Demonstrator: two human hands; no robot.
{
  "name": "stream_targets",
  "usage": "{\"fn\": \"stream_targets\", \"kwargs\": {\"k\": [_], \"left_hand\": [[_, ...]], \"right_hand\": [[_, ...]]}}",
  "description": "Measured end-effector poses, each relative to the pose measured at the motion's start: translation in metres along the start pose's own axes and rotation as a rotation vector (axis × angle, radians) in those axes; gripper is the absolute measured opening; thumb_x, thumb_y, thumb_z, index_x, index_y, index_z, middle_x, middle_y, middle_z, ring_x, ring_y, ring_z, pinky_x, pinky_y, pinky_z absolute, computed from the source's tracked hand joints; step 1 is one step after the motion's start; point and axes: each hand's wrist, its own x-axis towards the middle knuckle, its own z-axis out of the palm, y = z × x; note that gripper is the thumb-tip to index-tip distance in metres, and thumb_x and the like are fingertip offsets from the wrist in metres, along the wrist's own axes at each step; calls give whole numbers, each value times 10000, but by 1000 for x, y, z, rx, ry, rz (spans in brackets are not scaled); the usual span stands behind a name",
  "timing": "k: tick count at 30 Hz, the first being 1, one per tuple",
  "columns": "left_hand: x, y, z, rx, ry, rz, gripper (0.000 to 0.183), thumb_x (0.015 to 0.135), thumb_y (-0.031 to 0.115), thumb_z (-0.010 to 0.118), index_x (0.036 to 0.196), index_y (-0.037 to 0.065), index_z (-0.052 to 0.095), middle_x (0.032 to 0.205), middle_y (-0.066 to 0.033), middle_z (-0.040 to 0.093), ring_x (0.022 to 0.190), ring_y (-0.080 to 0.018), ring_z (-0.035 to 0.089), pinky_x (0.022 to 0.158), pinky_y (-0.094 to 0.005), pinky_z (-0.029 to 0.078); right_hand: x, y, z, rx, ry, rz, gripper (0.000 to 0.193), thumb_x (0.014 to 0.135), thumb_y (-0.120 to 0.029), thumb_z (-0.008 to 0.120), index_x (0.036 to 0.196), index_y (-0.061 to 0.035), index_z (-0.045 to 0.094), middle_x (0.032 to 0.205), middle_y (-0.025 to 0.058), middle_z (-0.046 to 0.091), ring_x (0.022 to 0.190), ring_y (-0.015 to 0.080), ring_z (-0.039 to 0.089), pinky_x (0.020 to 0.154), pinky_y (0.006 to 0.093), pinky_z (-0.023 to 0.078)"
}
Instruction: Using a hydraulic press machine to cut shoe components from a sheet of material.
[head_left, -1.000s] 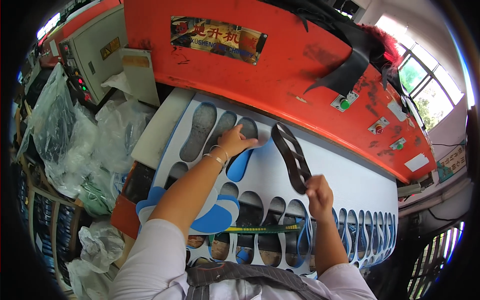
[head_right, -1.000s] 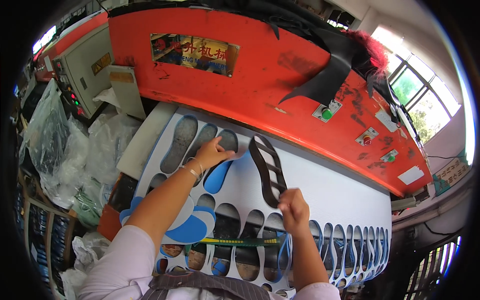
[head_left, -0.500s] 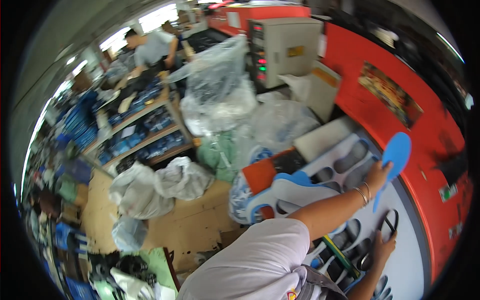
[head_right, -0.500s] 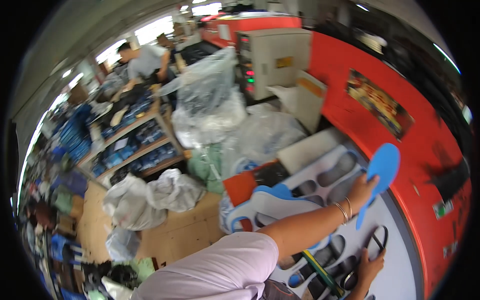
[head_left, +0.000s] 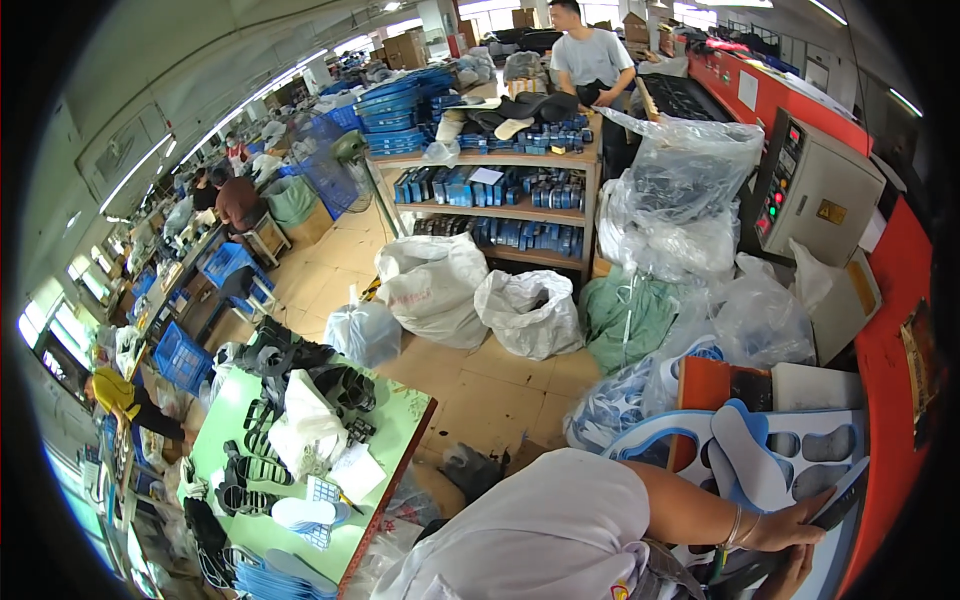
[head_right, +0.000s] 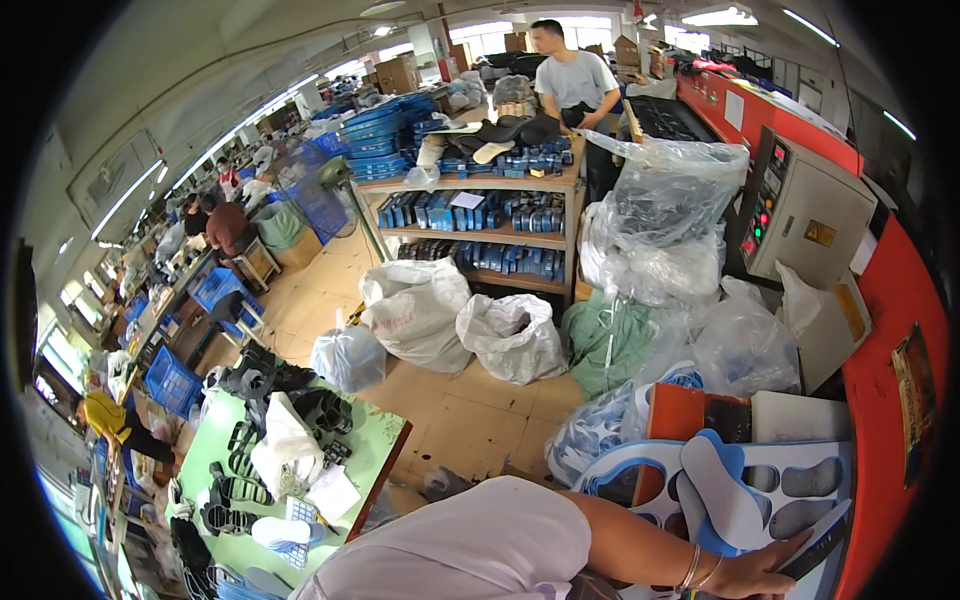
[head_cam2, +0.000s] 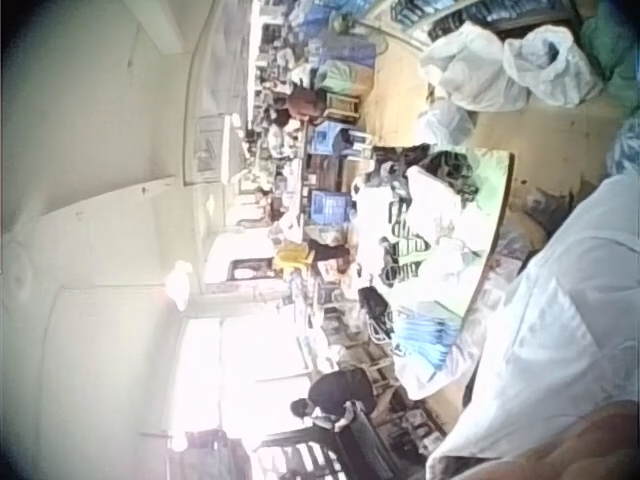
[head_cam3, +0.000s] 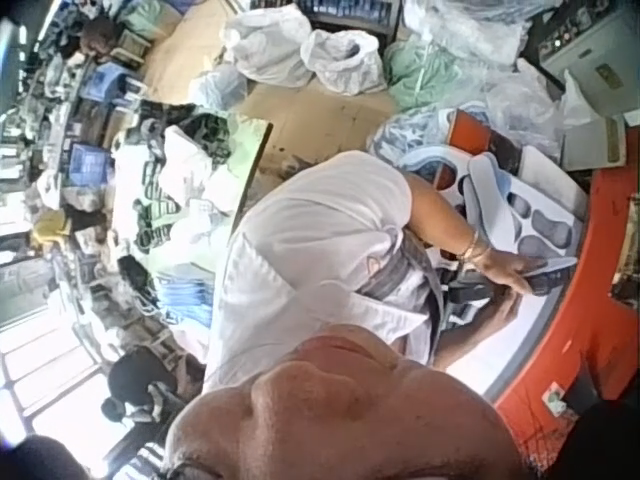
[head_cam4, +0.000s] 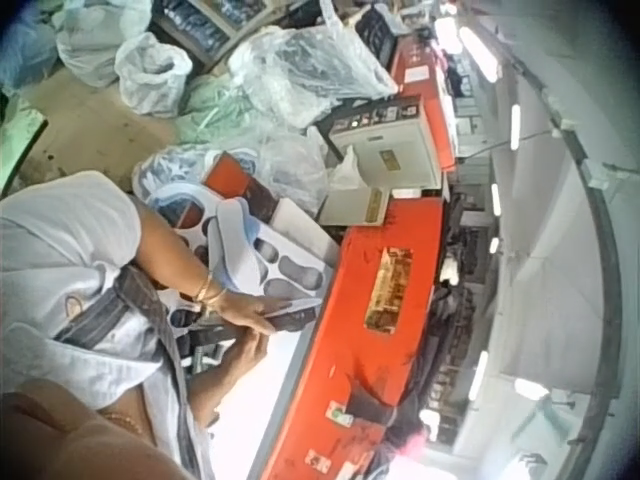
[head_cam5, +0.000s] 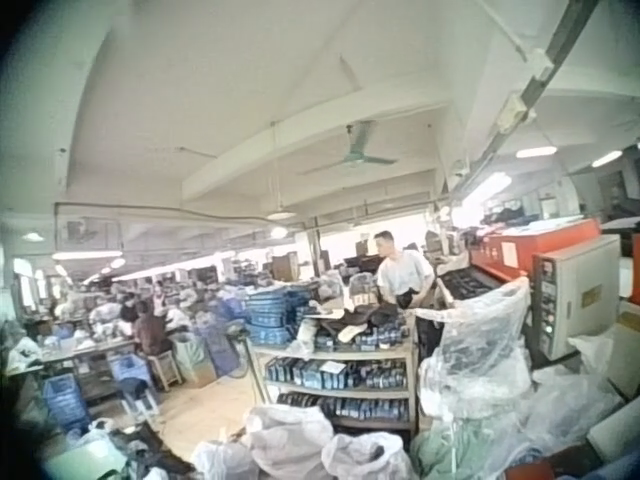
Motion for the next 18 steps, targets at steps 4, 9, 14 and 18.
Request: {"fn": "stream_targets", "kwargs": {"k": [4, 9, 14, 18], "left_hand": [[-11, -6, -5, 143, -65, -26, 940, 681, 82, 660, 1428, -8, 96, 1323, -193, 346, 1256, -245, 324, 1023, -308, 284], [-19, -57, 5, 569, 91, 246, 1039, 574, 299, 757, 1398, 25, 186, 1275, -209, 372, 1185, -358, 390, 1011, -392, 311], [-22, -15, 11, 804, -180, 160, 1100, 494, 405, 819, 1362, 27, 258, 1225, -256, 395, 1131, -381, 403, 986, -420, 322], [-2, -28, 42, 831, -508, 33, 1155, 512, 421, 820, 1412, 89, 177, 1166, -246, 411, 1081, -396, 420, 962, -406, 350]], "right_hand": [[-24, 16, 0, -67, -170, 35, 422, 796, -220, 637, 1082, 79, 554, 994, 142, 598, 870, 226, 562, 777, 323, 444], [-41, 34, 5, -13, -146, -43, 221, 728, -177, 601, 819, 21, 635, 773, 33, 620, 720, 127, 575, 646, 272, 466], [-61, 27, -9, 81, -219, 183, 411, 657, -95, 739, 1017, -1, 564, 876, 39, 616, 820, 151, 589, 684, 294, 492], [-107, 18, -33, -260, 129, 37, 492, 699, -81, 716, 1141, -38, 504, 1203, 121, 485, 1016, 185, 540, 840, 327, 459]]}}
